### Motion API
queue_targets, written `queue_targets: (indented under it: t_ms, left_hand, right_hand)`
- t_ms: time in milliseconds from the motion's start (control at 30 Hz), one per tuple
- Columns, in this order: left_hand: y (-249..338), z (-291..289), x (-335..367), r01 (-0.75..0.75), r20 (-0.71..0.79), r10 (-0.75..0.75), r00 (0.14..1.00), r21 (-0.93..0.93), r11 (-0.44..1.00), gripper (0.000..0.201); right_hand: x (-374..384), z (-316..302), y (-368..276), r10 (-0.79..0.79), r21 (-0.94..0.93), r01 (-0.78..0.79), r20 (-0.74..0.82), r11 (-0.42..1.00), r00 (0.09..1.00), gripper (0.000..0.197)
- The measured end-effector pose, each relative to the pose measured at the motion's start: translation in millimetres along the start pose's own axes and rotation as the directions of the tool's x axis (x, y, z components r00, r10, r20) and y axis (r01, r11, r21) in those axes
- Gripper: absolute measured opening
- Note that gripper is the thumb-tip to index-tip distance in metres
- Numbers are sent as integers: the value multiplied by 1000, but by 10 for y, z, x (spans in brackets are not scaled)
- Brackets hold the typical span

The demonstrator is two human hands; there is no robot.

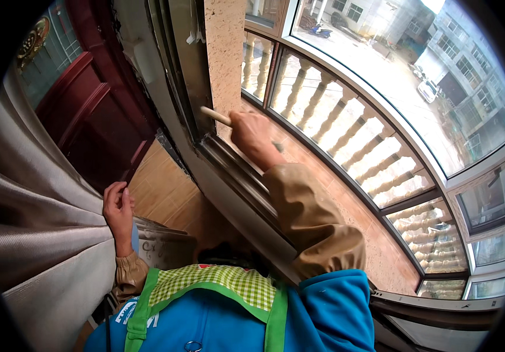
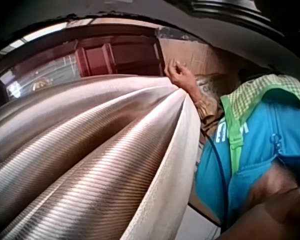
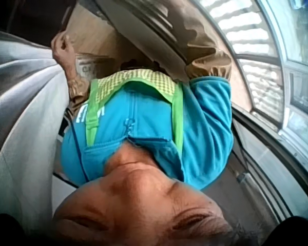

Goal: The person cleans the window track and frame using a brush, then switches to a mop with a cloth to wipe the window glass. The person scrubs the track thoroughly before moving to the glass surface.

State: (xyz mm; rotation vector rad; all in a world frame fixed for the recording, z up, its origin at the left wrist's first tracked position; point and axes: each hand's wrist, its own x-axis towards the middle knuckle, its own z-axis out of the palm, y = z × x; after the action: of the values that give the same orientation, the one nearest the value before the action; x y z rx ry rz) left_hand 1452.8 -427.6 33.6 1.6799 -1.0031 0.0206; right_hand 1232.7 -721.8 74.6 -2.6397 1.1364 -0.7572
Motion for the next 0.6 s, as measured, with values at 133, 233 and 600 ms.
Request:
queue_targets:
  t_ms: [133, 233, 600]
  left_hand:
    - [-115, 9, -11, -21, 4, 21, 1000, 62, 998, 14]
    - [-79, 44, 45, -51, 38, 48, 998, 72, 996, 14]
    - [-78, 216, 68, -68, 78, 67, 995, 12, 998, 14]
  right_hand:
    - [-122, -298, 89, 6, 118, 37, -347, 992, 938, 7]
    - [-352, -134, -213, -2, 374, 119, -300, 920, 954, 12]
    - [-667, -308, -97, 3, 258, -2, -2, 966, 1000, 11]
